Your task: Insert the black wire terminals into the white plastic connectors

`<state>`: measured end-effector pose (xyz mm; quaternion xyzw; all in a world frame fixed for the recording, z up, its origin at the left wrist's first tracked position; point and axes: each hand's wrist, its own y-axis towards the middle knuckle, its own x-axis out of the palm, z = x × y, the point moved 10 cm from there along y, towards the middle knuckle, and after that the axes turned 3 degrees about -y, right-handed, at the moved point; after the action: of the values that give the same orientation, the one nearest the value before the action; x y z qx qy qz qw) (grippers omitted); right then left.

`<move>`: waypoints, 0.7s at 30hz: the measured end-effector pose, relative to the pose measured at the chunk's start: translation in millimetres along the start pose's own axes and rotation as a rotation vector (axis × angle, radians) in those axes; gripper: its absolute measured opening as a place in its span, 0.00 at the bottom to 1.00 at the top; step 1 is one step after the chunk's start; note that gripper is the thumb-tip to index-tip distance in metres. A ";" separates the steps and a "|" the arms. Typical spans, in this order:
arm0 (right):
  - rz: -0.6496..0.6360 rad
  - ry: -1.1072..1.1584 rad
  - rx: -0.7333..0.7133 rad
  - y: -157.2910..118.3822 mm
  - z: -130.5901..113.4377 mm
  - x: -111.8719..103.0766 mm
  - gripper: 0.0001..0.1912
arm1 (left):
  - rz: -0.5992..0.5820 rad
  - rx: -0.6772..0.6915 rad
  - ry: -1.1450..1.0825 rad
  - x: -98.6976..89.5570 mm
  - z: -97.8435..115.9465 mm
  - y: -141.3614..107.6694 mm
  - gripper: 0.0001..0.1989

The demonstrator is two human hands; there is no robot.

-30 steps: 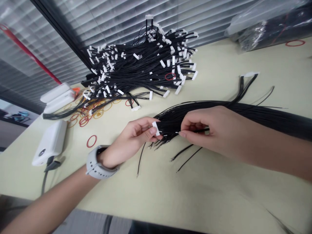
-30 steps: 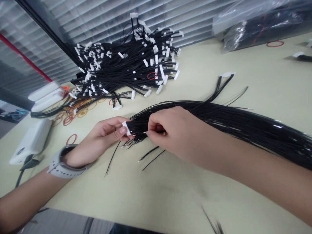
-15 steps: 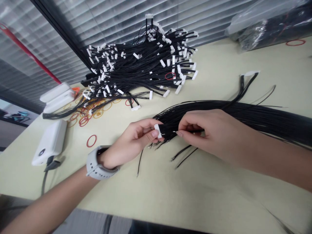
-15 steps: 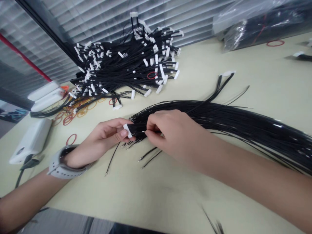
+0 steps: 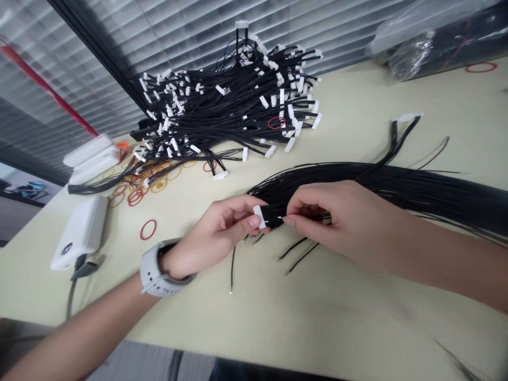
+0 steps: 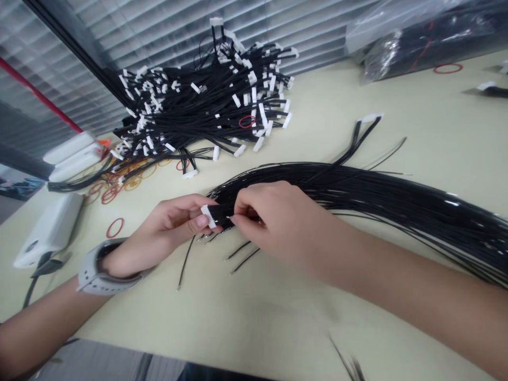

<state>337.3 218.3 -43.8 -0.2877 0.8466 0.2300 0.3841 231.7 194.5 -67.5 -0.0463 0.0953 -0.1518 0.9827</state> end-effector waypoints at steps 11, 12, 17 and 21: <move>0.115 -0.137 -0.231 -5.1 -24.1 7.6 0.07 | 0.041 0.024 0.016 2.5 3.7 -1.5 0.05; 0.122 -0.147 -0.244 -5.5 -25.4 8.1 0.07 | 0.042 0.022 0.018 2.4 3.1 -1.5 0.05; 0.176 -0.233 -0.333 -7.8 -34.6 10.0 0.09 | 0.040 0.021 0.015 2.1 2.2 -1.6 0.04; 0.211 -0.273 -0.385 -9.2 -40.7 11.4 0.10 | 0.041 0.025 0.025 2.2 3.6 -1.1 0.03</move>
<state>316.2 183.2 -29.9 -0.2319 0.7527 0.4625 0.4071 234.2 193.1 -64.3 -0.0304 0.1068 -0.1335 0.9848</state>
